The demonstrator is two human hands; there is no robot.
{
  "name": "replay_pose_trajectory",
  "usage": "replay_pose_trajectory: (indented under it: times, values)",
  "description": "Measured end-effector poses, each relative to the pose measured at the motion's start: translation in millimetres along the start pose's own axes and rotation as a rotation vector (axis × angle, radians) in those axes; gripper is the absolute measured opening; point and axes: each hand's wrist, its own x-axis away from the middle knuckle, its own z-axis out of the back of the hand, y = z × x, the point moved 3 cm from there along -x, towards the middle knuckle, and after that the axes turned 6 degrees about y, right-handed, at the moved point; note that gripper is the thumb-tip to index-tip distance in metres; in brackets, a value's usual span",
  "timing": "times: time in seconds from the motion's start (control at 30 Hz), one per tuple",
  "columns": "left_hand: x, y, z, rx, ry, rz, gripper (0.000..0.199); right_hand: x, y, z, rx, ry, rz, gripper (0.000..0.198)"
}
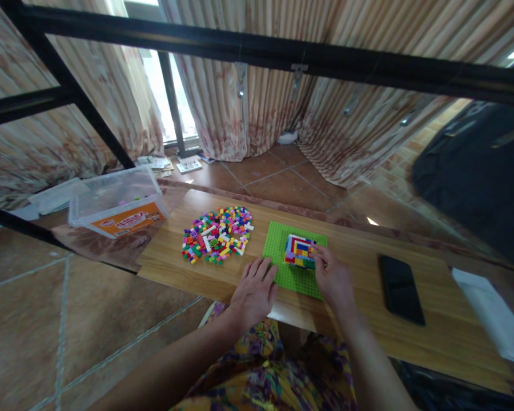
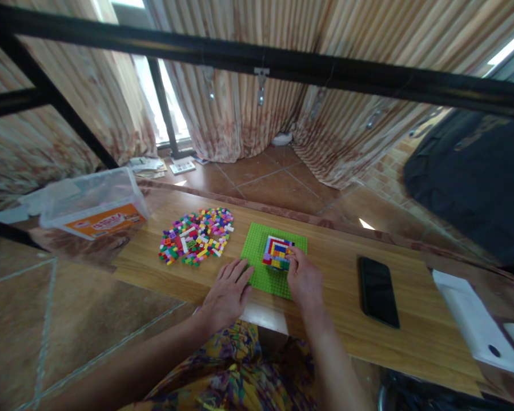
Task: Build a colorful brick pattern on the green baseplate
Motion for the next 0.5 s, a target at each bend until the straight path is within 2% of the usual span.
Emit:
replay_pose_trajectory:
  times: [0.27, 0.5]
  values:
    - [0.5, -0.4, -1.0, -0.004, 0.009, 0.001, 0.042, 2.7, 1.3, -1.6, -0.036, -0.015, 0.026, 0.035]
    - [1.0, -0.5, -1.6, 0.003, 0.010, -0.006, 0.042, 14.3, 0.4, -5.5, -0.175, 0.121, 0.001, 0.036]
